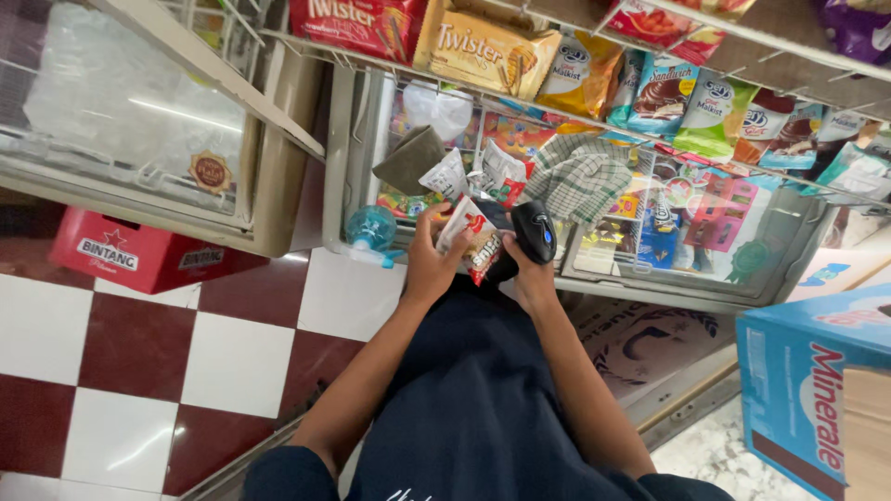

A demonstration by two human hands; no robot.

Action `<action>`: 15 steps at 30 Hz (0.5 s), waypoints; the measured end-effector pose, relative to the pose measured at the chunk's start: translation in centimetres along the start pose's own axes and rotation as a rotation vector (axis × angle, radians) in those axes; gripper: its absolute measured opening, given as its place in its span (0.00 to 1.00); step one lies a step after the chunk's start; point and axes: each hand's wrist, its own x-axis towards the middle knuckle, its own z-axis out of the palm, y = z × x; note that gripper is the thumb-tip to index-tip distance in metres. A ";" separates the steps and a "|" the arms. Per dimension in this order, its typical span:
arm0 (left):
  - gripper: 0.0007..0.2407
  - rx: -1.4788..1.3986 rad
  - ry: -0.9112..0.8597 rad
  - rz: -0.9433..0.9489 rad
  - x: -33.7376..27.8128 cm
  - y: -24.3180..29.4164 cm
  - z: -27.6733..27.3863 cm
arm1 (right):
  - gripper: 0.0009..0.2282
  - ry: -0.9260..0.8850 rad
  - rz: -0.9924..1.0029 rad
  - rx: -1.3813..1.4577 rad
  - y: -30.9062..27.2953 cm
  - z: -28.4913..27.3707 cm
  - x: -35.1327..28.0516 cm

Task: The person scans barcode labels on various snack packets using a handheld scanner and places them into a cardboard box.

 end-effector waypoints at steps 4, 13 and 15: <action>0.23 -0.042 0.029 -0.050 -0.3 0.1 1.1 | 0.21 -0.026 -0.028 -0.065 -0.7 -1.1 -0.7; 0.35 -0.230 -0.225 -0.006 -0.3 2.0 2.8 | 0.18 -0.052 -0.301 -0.131 -4.8 -3.7 -0.4; 0.36 -0.247 -0.305 -0.013 -0.8 2.7 3.5 | 0.20 -0.068 -0.271 -0.190 -6.1 -4.6 -1.4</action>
